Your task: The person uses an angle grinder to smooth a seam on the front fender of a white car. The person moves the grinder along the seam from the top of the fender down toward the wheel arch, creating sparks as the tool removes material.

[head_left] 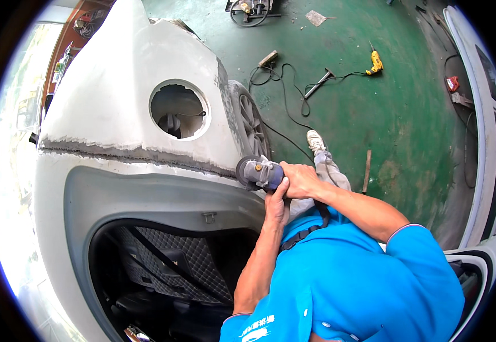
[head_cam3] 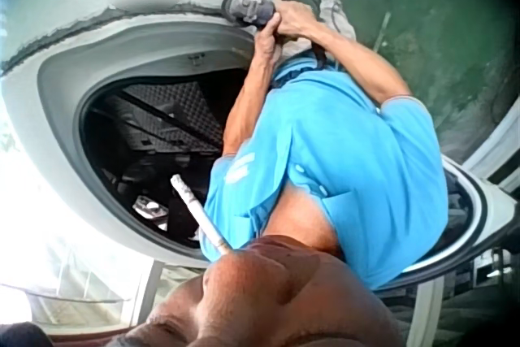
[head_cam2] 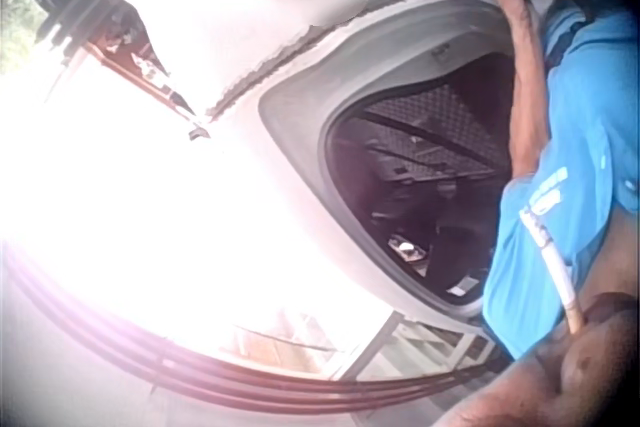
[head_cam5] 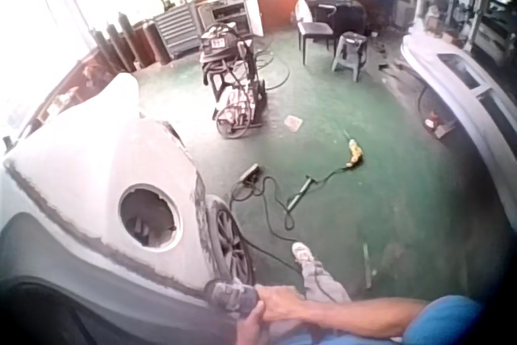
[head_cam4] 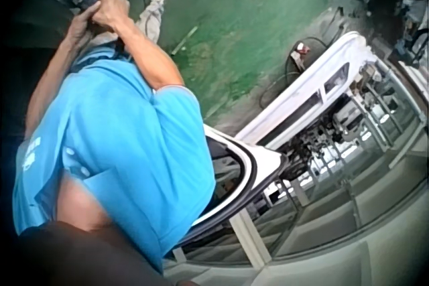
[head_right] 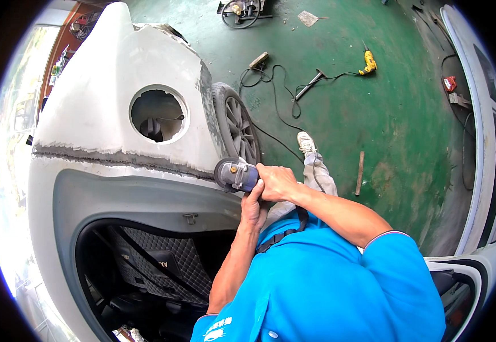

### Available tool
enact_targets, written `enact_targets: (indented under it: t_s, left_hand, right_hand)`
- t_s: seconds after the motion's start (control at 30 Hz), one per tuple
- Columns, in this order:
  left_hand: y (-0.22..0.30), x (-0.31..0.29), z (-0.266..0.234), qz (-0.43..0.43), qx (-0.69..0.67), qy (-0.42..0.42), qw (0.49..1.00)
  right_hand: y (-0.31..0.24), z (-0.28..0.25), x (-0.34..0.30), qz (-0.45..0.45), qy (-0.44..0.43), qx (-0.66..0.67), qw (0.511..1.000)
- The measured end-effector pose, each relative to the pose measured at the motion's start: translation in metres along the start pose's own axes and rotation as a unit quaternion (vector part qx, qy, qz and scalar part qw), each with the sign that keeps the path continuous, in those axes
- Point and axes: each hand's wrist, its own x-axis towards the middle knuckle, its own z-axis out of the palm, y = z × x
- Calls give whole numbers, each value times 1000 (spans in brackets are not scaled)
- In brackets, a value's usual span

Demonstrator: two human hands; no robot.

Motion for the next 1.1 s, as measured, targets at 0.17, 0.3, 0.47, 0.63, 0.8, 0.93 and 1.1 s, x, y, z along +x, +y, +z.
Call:
enact_targets:
  t_s: [0.17,0.3,0.47,0.63,0.8,0.93,1.1]
  left_hand:
    - [0,-4,-2,36,50,29,998]
    - [11,-9,3,45,107,78,990]
    - [27,-8,0,98,141,80,982]
    - [0,-11,1,68,86,69,992]
    - [22,-9,-7,91,104,46,989]
    - [3,-10,-3,50,57,47,996]
    - [37,-11,0,82,99,22,992]
  right_hand:
    - [4,13,4,4,-19,33,999]
    - [1,15,9,-5,-23,84,996]
    - [-7,18,20,-3,-26,108,994]
    - [14,26,2,-27,-10,81,996]
    - [-7,19,14,-47,19,79,996]
    - [5,20,-3,-14,-3,56,998]
    - [-26,5,13,-46,45,58,996]
